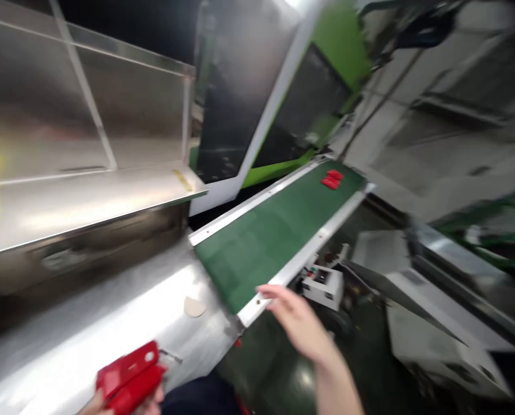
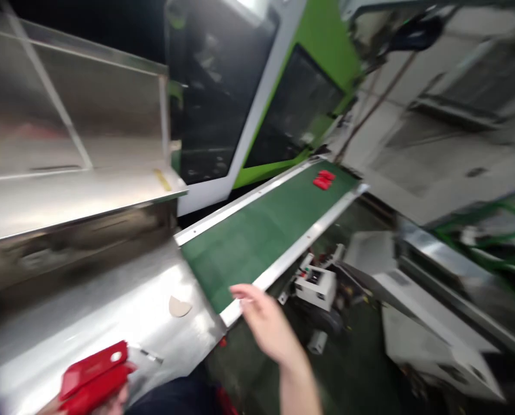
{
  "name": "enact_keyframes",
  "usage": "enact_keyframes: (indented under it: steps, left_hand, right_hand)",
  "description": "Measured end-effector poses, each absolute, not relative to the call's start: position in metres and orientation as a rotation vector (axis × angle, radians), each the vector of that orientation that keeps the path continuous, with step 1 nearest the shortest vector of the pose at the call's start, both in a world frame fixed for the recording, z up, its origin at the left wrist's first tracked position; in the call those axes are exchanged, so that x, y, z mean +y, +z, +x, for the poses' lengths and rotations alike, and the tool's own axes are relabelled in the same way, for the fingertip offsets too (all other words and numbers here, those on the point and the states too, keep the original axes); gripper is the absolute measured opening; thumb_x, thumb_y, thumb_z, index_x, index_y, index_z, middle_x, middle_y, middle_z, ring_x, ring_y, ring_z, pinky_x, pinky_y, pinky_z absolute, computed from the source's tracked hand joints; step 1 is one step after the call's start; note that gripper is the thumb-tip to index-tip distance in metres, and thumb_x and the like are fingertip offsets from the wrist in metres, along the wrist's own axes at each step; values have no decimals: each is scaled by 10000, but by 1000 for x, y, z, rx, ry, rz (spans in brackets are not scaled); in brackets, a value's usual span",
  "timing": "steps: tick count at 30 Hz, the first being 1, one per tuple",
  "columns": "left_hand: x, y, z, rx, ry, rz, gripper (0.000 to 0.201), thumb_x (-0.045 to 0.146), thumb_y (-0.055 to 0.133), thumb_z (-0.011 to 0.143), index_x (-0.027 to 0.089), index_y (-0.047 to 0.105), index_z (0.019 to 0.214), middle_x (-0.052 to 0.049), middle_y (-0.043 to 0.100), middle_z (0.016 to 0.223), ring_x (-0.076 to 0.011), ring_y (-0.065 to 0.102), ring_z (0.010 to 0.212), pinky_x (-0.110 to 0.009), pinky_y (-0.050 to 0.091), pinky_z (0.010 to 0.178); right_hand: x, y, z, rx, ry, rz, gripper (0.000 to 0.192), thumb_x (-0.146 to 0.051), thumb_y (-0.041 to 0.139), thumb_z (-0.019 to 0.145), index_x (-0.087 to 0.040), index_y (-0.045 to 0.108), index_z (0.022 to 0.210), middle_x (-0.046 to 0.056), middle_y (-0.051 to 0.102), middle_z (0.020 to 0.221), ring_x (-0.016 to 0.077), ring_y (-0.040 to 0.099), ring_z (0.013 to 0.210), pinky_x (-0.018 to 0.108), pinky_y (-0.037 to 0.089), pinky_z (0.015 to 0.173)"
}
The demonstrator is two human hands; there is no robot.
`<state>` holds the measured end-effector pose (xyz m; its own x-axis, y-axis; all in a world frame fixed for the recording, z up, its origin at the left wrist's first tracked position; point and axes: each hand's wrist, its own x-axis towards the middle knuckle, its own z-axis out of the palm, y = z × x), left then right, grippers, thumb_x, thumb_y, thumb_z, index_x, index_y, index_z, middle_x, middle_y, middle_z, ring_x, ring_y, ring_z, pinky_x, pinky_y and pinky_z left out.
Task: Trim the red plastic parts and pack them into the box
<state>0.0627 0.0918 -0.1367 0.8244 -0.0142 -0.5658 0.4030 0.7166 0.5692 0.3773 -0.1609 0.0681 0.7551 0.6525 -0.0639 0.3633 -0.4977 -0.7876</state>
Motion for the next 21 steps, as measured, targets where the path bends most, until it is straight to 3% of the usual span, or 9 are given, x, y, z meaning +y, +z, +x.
enact_keyframes:
  steps: [2, 5, 8, 11, 12, 14, 16, 19, 21]
  left_hand:
    - [81, -110, 63, 103, -354, 770, 1023, 735, 883, 497, 233, 686, 1367, -154, 787, 1236, -444, 737, 1114, -598, 518, 1049]
    - [73, -87, 60, 91, -342, 709, 912, 670, 898, 575, 86, 737, 1256, -231, 800, 1090, -403, 781, 964, -496, 586, 888]
    - [65, -84, 33, 225, -199, 690, 948, 901, 653, 678, 31, 791, 1029, -262, 791, 970, -379, 780, 826, -468, 596, 774]
    - [52, -81, -6, 452, 53, 751, 908, 864, 565, 820, 91, 715, 1274, -249, 762, 1178, -336, 767, 945, -438, 586, 832]
    - [48, -78, -17, 547, 158, 798, 850, 761, 684, 829, 158, 619, 1424, -233, 684, 1377, -341, 721, 1137, -444, 563, 946]
    - [39, -70, -30, 733, 357, 966, 1065, 535, 915, 727, 320, 362, 1611, -153, 383, 1696, -343, 445, 1505, -472, 422, 1185]
    - [32, -64, -31, 862, 465, 1173, 1233, 443, 993, 636, 381, 274, 1636, -105, 213, 1773, -353, 227, 1621, -512, 257, 1304]
    - [23, -66, -21, 952, 537, 1323, 1181, 416, 987, 650, 330, 313, 1615, -162, 332, 1716, -401, 352, 1566, -574, 270, 1302]
    - [18, -71, -17, 994, 589, 1325, 1139, 381, 967, 672, 277, 319, 1602, -196, 393, 1668, -413, 409, 1530, -588, 292, 1290]
  right_hand:
    - [-93, 23, 332, -1039, 926, -1864, 414, -472, 566, 976, -271, 679, 1320, 92, 711, 1374, 247, 696, 1190, 401, 553, 1031]
    - [-29, 0, 277, -1276, 1431, -1464, 355, -456, 766, 870, -295, 747, 1185, 32, 774, 1198, 236, 710, 1080, 353, 542, 992]
    - [-9, -11, 250, -1169, 1665, -1262, 330, -458, 851, 799, -266, 742, 1044, -2, 754, 975, 209, 677, 889, 340, 534, 890]
    - [-8, -36, 231, -824, 1776, -1165, 407, -577, 721, 903, -250, 663, 1138, 32, 735, 1080, 204, 668, 974, 351, 517, 942]
    - [-9, -46, 223, -703, 1811, -1146, 442, -612, 676, 925, -255, 637, 1182, 42, 729, 1119, 198, 671, 986, 350, 521, 936]
    - [-11, -65, 206, -507, 1895, -1125, 494, -663, 639, 928, -263, 616, 1218, 50, 728, 1104, 185, 679, 912, 340, 546, 850]
    - [-13, -79, 187, -392, 1981, -1120, 550, -715, 682, 869, -252, 643, 1164, 51, 732, 1014, 181, 673, 812, 341, 557, 771]
    - [-13, -89, 168, -388, 2071, -1153, 639, -790, 716, 785, -220, 684, 1070, 72, 737, 967, 208, 689, 829, 371, 574, 783]
    - [-10, -97, 165, -476, 2098, -1231, 678, -830, 596, 846, -204, 695, 1089, 100, 742, 1009, 239, 708, 902, 390, 584, 792]
